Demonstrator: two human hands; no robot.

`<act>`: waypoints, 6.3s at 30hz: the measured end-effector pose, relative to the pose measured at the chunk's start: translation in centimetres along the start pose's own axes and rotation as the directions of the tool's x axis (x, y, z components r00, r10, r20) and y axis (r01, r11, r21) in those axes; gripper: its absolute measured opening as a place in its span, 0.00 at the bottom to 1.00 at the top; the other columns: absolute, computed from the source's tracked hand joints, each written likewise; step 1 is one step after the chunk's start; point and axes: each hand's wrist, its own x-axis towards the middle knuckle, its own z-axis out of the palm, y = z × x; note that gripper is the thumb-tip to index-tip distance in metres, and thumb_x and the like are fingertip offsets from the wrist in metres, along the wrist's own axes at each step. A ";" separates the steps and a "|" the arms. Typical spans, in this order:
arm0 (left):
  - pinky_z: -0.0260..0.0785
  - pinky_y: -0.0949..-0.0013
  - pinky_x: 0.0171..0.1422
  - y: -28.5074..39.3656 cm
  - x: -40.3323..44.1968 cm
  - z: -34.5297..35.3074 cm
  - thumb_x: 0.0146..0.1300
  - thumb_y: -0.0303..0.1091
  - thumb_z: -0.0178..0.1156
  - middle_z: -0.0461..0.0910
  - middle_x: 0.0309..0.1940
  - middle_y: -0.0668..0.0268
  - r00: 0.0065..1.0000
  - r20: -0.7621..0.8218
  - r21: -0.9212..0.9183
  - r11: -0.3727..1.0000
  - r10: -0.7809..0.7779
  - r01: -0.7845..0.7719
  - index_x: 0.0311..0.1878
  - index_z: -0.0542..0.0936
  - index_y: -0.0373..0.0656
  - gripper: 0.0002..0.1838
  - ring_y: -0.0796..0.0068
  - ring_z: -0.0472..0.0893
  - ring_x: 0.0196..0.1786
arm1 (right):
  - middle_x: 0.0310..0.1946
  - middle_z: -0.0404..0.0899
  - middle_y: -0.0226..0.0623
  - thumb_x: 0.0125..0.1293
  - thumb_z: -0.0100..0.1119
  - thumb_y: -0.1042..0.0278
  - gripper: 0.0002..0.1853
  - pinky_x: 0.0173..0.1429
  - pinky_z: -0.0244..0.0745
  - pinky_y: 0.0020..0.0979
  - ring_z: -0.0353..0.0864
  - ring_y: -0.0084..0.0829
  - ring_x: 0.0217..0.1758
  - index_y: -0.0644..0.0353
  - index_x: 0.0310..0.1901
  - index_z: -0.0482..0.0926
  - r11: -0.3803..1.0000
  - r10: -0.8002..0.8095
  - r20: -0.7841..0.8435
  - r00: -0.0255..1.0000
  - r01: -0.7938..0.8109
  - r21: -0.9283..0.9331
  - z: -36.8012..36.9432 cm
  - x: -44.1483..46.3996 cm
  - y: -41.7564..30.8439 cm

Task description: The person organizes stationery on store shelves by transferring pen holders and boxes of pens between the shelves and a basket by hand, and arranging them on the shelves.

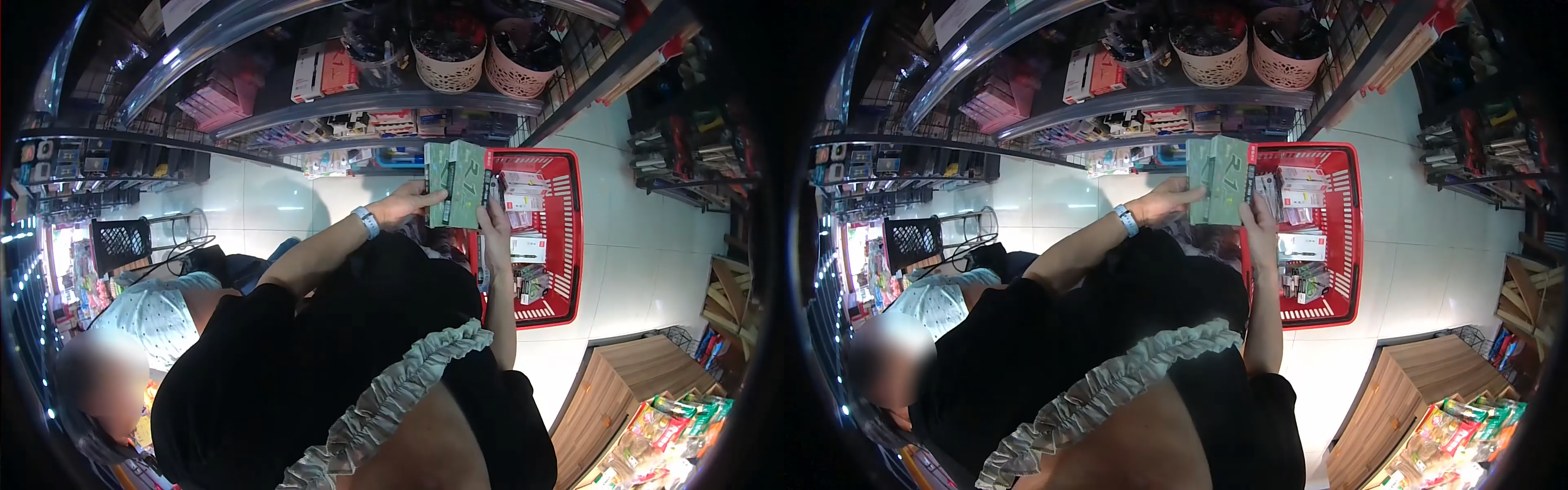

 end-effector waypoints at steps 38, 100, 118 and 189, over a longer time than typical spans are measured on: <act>0.71 0.67 0.52 0.6 -1.0 -3.5 0.56 0.44 0.67 0.79 0.46 0.65 0.997 -0.020 -0.066 0.995 -0.078 0.077 0.54 0.77 0.41 0.26 0.74 0.78 0.48 | 0.59 0.70 0.42 0.66 0.59 0.71 0.31 0.64 0.65 0.29 0.70 0.29 0.61 0.68 0.67 0.59 0.978 -0.055 0.242 0.969 0.101 -0.181 4.2 1.1 -1.3; 0.59 0.65 0.69 25.0 8.7 -38.0 0.69 0.44 0.50 0.66 0.66 0.63 0.903 -0.173 0.467 0.840 0.393 -0.276 0.64 0.70 0.46 0.23 0.70 0.67 0.66 | 0.35 0.85 0.41 0.60 0.61 0.59 0.18 0.48 0.75 0.34 0.84 0.38 0.41 0.62 0.46 0.80 0.769 -0.092 0.231 0.969 0.216 -0.602 27.8 14.6 -3.8; 0.70 0.65 0.55 21.5 13.9 -42.8 0.56 0.31 0.67 0.78 0.55 0.60 0.816 -0.022 0.682 0.606 0.577 -0.410 0.56 0.77 0.36 0.23 0.71 0.78 0.52 | 0.39 0.84 0.38 0.56 0.63 0.53 0.20 0.47 0.75 0.39 0.83 0.40 0.43 0.56 0.45 0.82 0.688 -0.170 0.103 0.980 0.193 -0.700 25.8 13.9 -2.1; 0.74 0.67 0.47 4.8 -5.0 -5.7 0.58 0.38 0.65 0.78 0.49 0.58 0.951 -0.025 0.772 0.611 0.307 -0.177 0.59 0.72 0.39 0.27 0.70 0.80 0.43 | 0.53 0.76 0.43 0.55 0.65 0.81 0.30 0.56 0.73 0.29 0.76 0.28 0.53 0.69 0.61 0.67 0.928 -0.184 -0.188 0.965 0.108 -0.356 -6.1 0.4 0.7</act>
